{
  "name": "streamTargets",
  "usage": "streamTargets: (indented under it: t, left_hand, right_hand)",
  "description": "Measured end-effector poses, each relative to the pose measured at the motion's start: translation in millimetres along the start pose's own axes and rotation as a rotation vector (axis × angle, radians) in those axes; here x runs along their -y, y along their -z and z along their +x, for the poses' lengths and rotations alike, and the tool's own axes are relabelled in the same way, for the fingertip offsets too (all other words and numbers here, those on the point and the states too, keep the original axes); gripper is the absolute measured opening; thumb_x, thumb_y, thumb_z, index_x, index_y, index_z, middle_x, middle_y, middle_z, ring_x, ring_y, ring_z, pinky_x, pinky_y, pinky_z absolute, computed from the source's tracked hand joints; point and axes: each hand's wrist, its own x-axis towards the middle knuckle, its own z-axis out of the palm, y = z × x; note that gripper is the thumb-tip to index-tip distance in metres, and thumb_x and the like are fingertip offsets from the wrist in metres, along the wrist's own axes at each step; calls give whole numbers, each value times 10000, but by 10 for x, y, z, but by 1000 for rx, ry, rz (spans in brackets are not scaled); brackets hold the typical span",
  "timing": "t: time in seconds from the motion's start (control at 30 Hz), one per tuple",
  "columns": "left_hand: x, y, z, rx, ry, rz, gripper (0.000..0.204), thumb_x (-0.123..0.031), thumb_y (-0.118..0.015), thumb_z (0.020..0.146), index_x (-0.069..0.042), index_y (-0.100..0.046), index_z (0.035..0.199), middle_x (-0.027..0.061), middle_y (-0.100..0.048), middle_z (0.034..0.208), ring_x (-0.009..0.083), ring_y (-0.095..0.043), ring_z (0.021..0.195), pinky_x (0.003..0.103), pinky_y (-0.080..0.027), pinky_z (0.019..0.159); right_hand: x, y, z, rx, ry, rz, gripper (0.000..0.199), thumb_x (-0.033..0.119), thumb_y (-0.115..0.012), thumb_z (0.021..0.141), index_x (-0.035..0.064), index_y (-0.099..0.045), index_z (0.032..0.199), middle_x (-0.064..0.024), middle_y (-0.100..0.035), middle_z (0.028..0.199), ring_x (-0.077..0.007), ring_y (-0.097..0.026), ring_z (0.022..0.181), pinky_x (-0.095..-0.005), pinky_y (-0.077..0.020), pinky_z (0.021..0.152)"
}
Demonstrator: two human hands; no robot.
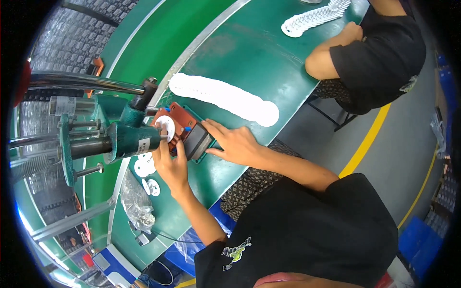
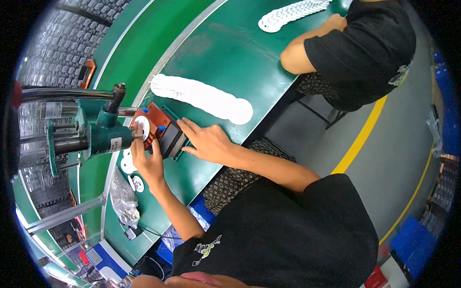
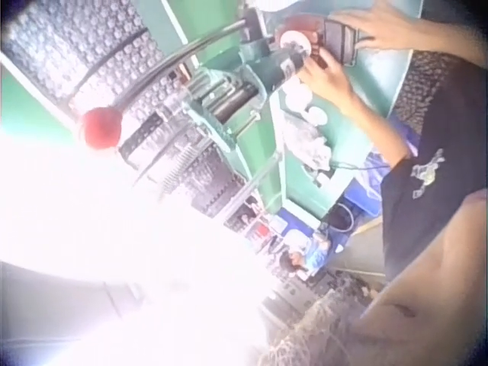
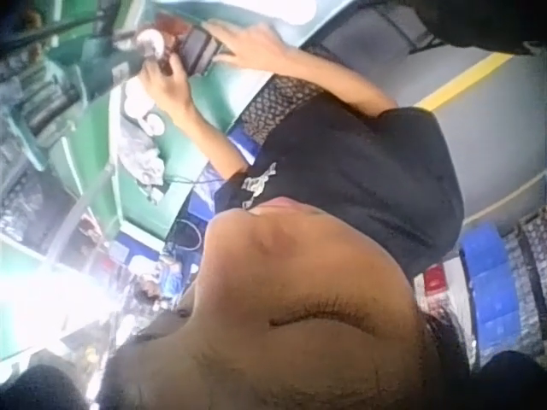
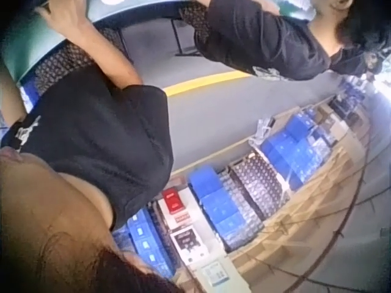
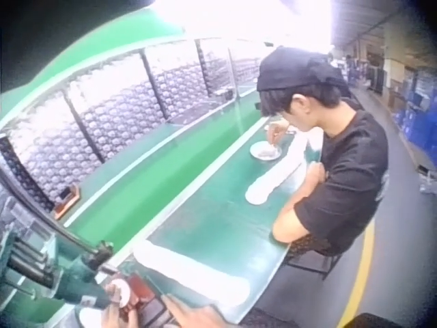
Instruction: The person assembles circular plastic components by inserting metal pins into each disc by hand, pressing them into place using a manual press machine, and stacking the completed pieces along the workbench.
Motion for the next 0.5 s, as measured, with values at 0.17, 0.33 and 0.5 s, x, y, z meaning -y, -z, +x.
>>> streamTargets:
  t: [0.17,0.33,0.5]
  left_hand:
    - [-8,-38,-16,-32,55,-53,488,-26,-708,766,-38,-605,1243,211,-610,1176,370,-606,996,440,-496,813]
    - [-28,-22,-1,-53,34,-59,489,-8,-699,762,-29,-601,1241,183,-626,1177,387,-598,1018,451,-467,883]
    - [-7,-51,-48,-69,-80,21,484,19,-690,760,-5,-597,1235,193,-617,1205,391,-588,1077,466,-455,915]
  right_hand:
    - [-19,-18,-33,-104,55,88,665,355,-698,815,19,-448,1332,-123,-568,1290,-289,-682,728,-361,-536,541]
    - [-11,-7,-39,-90,57,125,607,292,-668,835,-33,-451,1300,-189,-550,1284,-326,-675,730,-394,-552,578]
    - [-6,14,-51,-90,66,129,600,285,-668,836,-29,-450,1299,-181,-553,1278,-322,-674,736,-398,-550,585]
